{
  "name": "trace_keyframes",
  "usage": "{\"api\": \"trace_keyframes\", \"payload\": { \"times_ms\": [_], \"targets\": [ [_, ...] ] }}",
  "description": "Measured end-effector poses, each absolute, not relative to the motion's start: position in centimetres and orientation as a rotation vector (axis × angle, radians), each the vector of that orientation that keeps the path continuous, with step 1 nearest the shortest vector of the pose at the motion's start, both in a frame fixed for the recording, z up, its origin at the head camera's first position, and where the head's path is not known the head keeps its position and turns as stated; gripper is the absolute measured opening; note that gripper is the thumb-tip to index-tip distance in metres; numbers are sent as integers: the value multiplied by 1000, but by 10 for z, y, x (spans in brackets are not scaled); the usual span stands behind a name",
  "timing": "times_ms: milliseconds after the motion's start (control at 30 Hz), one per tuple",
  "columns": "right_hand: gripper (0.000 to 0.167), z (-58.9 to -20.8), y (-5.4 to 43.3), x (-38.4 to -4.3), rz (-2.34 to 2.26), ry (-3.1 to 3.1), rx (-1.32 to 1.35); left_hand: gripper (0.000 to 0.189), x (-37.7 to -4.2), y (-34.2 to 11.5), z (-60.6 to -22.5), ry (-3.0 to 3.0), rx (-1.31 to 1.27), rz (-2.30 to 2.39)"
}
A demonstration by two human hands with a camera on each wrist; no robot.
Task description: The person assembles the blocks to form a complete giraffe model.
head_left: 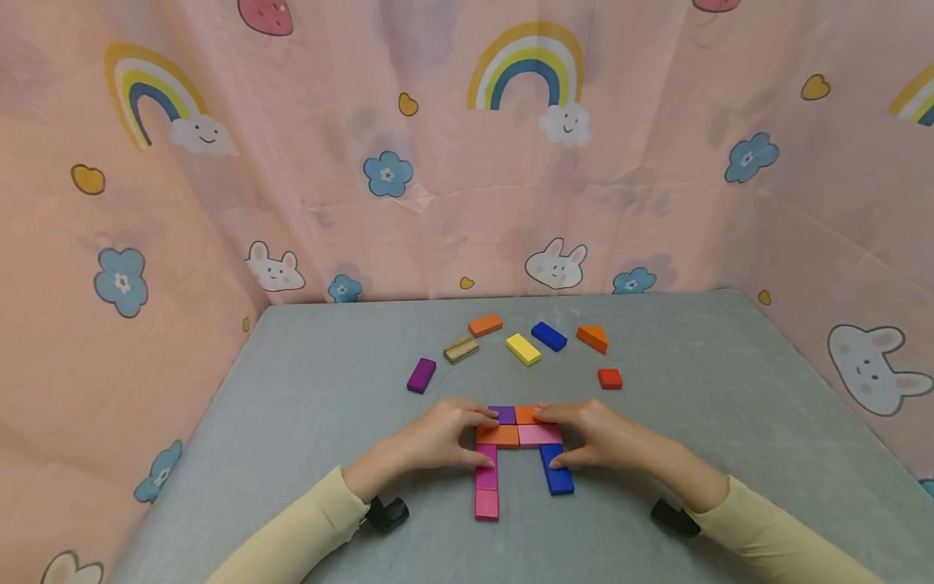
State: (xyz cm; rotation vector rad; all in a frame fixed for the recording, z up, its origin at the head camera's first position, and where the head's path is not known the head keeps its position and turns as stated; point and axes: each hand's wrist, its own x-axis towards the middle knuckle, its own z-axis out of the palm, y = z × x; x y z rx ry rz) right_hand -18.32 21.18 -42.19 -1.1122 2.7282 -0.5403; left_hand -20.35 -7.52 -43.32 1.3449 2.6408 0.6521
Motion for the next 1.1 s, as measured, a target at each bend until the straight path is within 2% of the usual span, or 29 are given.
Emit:
{"api": "trace_keyframes", "payload": {
  "times_ms": [433, 1100],
  "targets": [
    [67, -425, 213, -184, -554, 2727, -1115, 62, -199, -71, -431, 2624, 1254, 590],
    [65, -420, 212, -183, -589, 2746, -1078, 66, -198, -71, -432, 2631, 1224, 614]
  ]
}}
